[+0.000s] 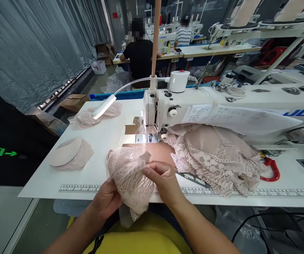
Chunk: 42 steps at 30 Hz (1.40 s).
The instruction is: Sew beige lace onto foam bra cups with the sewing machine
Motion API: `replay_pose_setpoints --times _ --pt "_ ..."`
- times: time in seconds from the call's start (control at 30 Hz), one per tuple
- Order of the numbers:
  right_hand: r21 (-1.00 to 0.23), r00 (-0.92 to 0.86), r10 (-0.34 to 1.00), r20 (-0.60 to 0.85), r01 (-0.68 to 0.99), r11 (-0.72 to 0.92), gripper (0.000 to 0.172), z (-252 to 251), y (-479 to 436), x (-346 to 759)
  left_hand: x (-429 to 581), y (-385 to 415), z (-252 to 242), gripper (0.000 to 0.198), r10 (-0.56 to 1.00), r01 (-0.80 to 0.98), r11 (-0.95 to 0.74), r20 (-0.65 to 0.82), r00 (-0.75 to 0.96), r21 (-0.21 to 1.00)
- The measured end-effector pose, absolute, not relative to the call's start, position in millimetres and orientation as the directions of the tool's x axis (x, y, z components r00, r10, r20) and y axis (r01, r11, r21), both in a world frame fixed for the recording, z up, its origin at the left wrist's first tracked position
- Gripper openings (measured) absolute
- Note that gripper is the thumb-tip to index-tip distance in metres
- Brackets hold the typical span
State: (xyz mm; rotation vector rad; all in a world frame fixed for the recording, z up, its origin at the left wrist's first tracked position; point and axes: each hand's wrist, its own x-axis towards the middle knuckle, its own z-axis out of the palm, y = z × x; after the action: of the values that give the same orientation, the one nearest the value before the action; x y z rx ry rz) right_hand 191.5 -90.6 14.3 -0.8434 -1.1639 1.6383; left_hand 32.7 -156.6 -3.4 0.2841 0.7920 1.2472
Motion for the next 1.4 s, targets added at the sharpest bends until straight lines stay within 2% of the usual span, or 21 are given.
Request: replay_pose_setpoints --times 0.1,0.27,0.33,0.4,0.5,0.57,0.63,0.7,0.77,0.8,0.87,0.93,1.0,1.07,1.23,1.3,1.4 --pt "-0.885 -0.291 0.951 -0.103 -0.41 -0.222 0.027 16 -90 198 25 -159 -5 0.024 0.922 -0.736 0.332 -0.368 0.12 0.591" --pt "-0.923 -0.391 0.916 -0.085 -0.316 -0.22 0.027 16 -94 202 11 -160 4 0.027 0.945 -0.74 0.322 -0.248 0.214 0.59" --pt "-0.947 -0.441 0.896 -0.058 -0.259 -0.189 0.028 13 -95 199 13 -156 7 0.031 0.958 -0.728 0.275 -0.241 0.154 0.628" --pt "-0.953 -0.459 0.888 -0.04 -0.248 -0.171 0.029 11 -97 196 16 -151 7 0.031 0.955 -0.745 0.225 -0.293 0.041 0.628" --pt "-0.922 -0.387 0.921 -0.034 -0.344 -0.179 0.031 9 -97 195 14 -146 3 0.022 0.901 -0.808 0.177 -0.423 -0.096 0.561" --pt "-0.9 -0.337 0.94 -0.046 -0.394 -0.185 0.031 9 -97 198 5 -145 0 0.016 0.884 -0.803 0.151 -0.442 -0.152 0.577" --pt "-0.912 -0.361 0.932 -0.04 -0.367 -0.182 0.03 11 -98 201 -7 -145 2 0.018 0.91 -0.707 0.042 -0.319 -0.264 0.706" --pt "-0.949 -0.471 0.882 -0.018 -0.269 -0.164 0.027 14 -100 203 -19 -145 9 0.031 0.945 -0.494 -0.113 -0.06 -0.321 0.862" --pt "-0.98 -0.595 0.804 0.001 -0.162 -0.119 0.024 18 -102 201 -25 -144 20 0.051 0.973 -0.253 -0.202 0.165 -0.162 0.946" --pt "-0.989 -0.638 0.77 0.009 -0.12 -0.088 0.024 20 -102 199 -25 -143 26 0.058 0.983 -0.155 -0.182 0.184 -0.003 0.971" --pt "-0.998 -0.678 0.735 0.034 -0.061 -0.01 0.023 25 -104 195 -22 -142 35 0.053 0.954 -0.013 -0.068 0.069 0.291 0.998" --pt "-0.995 -0.665 0.743 0.076 -0.001 0.101 0.02 27 -104 191 -15 -141 38 0.032 0.901 0.048 0.048 -0.064 0.429 0.998" --pt "-0.971 -0.629 0.769 0.116 0.09 0.219 0.017 28 -104 188 -8 -141 36 0.019 0.889 0.034 0.1 -0.104 0.445 0.994" --pt "-0.937 -0.596 0.788 0.154 0.164 0.307 0.013 28 -103 186 -3 -142 32 0.017 0.894 0.024 0.097 -0.098 0.437 0.995" --pt "-0.859 -0.498 0.784 0.371 0.136 0.494 0.014 32 -103 183 -2 -143 31 0.015 0.896 0.071 0.061 -0.086 0.435 0.996" --pt "-0.852 -0.456 0.802 0.387 0.154 0.499 0.015 35 -102 183 -5 -142 32 0.019 0.897 0.05 0.093 -0.106 0.43 0.994" --pt "-0.877 -0.416 0.851 0.32 0.211 0.433 0.019 38 -101 184 -9 -142 34 0.026 0.904 0.025 0.145 -0.142 0.403 0.989"
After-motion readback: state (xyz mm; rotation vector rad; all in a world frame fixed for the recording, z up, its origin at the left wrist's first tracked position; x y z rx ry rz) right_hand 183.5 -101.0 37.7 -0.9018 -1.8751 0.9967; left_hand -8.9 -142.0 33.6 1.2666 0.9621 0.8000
